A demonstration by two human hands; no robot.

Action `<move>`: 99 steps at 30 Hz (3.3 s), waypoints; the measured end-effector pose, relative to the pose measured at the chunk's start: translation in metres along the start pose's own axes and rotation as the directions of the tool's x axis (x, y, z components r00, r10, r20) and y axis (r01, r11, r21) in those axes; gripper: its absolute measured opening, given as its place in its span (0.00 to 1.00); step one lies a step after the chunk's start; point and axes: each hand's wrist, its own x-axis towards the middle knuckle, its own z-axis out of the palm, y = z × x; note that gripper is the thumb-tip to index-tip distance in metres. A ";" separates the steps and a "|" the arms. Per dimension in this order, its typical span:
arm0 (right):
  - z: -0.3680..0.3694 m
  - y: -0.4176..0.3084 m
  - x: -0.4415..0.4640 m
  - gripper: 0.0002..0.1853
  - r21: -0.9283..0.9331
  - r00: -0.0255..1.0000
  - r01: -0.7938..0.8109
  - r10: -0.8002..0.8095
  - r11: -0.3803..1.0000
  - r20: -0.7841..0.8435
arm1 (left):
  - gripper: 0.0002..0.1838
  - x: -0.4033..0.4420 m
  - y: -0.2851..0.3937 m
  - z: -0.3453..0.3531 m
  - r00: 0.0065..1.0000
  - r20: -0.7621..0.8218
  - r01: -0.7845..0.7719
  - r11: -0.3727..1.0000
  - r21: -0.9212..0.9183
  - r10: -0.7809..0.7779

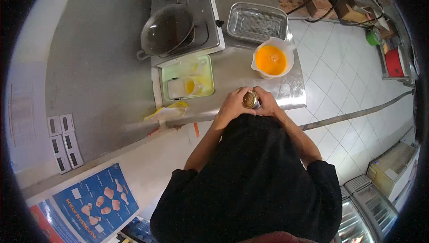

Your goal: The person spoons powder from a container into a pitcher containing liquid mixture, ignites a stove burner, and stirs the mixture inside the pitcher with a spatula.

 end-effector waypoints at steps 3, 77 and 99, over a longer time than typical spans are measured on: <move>-0.006 -0.003 -0.001 0.35 -0.005 0.997 0.059 -0.059 0.998 -0.046 | 0.38 -0.001 -0.006 0.007 0.997 -0.082 0.007 0.994 -0.105 -0.016; -0.124 -0.183 0.026 0.06 -0.167 0.920 0.354 -0.374 0.920 -0.114 | 0.34 0.028 0.049 -0.039 0.890 -0.451 -0.125 0.987 -0.101 0.066; -0.166 -0.103 0.032 0.07 0.642 0.705 0.325 0.274 0.694 -0.654 | 0.35 0.069 0.043 -0.030 0.873 -0.484 -0.050 0.999 0.010 0.048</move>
